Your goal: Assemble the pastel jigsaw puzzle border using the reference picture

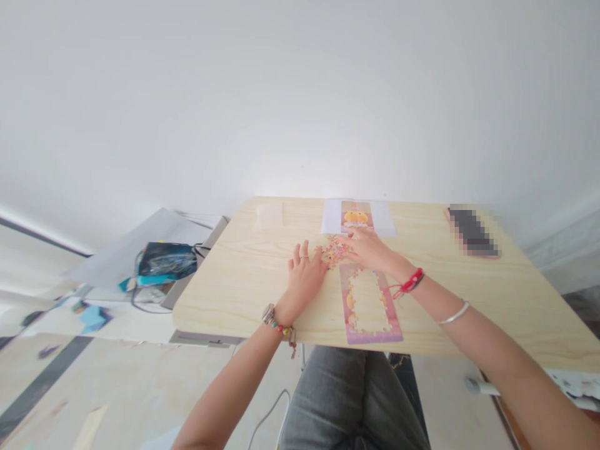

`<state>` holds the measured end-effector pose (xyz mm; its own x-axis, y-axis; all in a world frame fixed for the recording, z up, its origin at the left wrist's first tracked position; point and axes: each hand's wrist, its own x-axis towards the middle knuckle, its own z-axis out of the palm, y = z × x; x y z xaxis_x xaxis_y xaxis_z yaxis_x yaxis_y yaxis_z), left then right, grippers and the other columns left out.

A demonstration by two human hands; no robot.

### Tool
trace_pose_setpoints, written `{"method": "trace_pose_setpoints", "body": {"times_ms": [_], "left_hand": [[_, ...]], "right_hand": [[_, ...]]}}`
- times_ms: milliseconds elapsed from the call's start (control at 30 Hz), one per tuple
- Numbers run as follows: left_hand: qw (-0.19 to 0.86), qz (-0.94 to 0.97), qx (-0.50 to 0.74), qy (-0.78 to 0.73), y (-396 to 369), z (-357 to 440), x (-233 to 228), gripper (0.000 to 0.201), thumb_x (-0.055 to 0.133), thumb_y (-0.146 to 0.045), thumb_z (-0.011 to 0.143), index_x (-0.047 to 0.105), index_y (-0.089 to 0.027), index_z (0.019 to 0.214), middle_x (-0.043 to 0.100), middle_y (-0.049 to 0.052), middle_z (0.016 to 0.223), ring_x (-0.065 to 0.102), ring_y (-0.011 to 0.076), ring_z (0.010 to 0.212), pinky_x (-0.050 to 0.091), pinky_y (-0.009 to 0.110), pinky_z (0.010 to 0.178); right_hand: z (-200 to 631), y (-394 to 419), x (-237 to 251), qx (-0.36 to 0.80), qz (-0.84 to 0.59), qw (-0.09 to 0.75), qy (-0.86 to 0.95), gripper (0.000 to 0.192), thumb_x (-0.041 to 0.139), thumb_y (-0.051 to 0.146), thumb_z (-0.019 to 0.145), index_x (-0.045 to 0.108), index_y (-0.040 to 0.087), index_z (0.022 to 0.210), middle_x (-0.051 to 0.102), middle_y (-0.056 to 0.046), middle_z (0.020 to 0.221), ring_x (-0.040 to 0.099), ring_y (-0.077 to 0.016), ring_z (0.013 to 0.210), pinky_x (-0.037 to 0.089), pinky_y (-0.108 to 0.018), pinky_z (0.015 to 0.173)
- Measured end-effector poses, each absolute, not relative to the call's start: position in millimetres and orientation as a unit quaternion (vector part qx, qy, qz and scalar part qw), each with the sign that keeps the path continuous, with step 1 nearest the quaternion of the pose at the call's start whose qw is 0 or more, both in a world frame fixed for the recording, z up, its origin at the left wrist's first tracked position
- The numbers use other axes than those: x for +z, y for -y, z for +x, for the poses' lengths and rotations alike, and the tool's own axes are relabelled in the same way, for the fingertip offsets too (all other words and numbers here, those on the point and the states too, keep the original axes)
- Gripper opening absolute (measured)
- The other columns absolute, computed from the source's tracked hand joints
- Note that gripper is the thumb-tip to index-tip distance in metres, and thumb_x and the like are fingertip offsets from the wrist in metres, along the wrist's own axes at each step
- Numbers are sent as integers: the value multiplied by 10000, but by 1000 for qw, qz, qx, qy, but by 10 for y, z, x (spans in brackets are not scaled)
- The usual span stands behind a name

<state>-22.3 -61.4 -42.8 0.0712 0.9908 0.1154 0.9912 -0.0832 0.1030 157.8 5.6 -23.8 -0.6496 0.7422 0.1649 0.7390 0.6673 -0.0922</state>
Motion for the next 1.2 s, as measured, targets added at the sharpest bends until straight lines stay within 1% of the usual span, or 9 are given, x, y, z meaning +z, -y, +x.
{"method": "trace_pose_setpoints", "body": {"times_ms": [200,300,433,500,633,800,933,1067,1200], "left_hand": [[14,-731,-97,676,561,-204,-444,438,428,-380,880,433,-215,1285,309,183,1411,255,353,1308,383,537,934],[9,-726,-95,681,567,-199,-443,437,435,-382,876,449,-192,1270,306,188,1411,246,353,1311,378,534,943],[-7,-736,-99,669,515,-154,-453,393,434,-360,881,465,-248,1256,281,162,1425,227,360,1316,367,544,946],[-18,-743,-103,661,462,-125,-450,371,430,-350,884,471,-285,1247,277,143,1427,226,359,1315,370,549,941],[-21,-755,-107,646,325,-130,-399,386,427,-374,884,453,-297,1262,275,137,1425,230,347,1311,369,560,937],[-29,-755,-101,647,128,-237,-331,350,339,-354,914,499,-304,1220,290,126,1411,248,343,1299,367,564,928],[-36,-763,-93,638,49,-265,-370,356,346,-359,909,492,-306,1229,288,125,1409,235,341,1304,351,563,939],[-40,-765,-103,635,96,-236,-413,353,343,-391,909,506,-333,1216,266,110,1421,212,346,1312,331,572,950],[-57,-793,-103,598,174,-194,-397,362,314,-397,918,482,-356,1237,266,99,1421,217,330,1308,338,562,947]], "right_hand": [[1582,-194,-318,-3,-416,87,905,321,492,389,859,605,193,1087,491,-142,1153,453,-269,1062,353,-400,875],[1683,-138,-306,4,-434,75,898,318,478,411,861,636,172,999,520,-144,1078,456,-278,1040,376,-404,840],[1783,-122,-261,13,-448,67,891,249,477,319,867,665,157,852,528,-135,1045,475,-263,1009,392,-380,802],[1787,-155,-254,9,-449,82,889,193,498,247,852,665,168,905,513,-128,1101,475,-253,1024,389,-370,813],[1721,-271,-287,18,-432,102,896,268,513,184,835,616,217,1080,516,-100,1134,486,-231,1010,389,-348,827],[1727,-376,-349,46,-425,99,899,214,499,208,842,666,212,976,545,-82,1049,507,-212,928,398,-340,809],[1843,-325,-341,50,-420,96,901,239,491,221,847,666,241,1008,533,-82,1068,490,-224,992,388,-342,814],[1950,-206,-281,32,-438,79,895,195,509,215,828,688,228,902,525,-87,1103,468,-247,1032,380,-364,822],[2030,-146,-272,28,-452,82,888,215,506,239,834,681,230,958,523,-99,1127,477,-246,993,380,-377,829]]}}
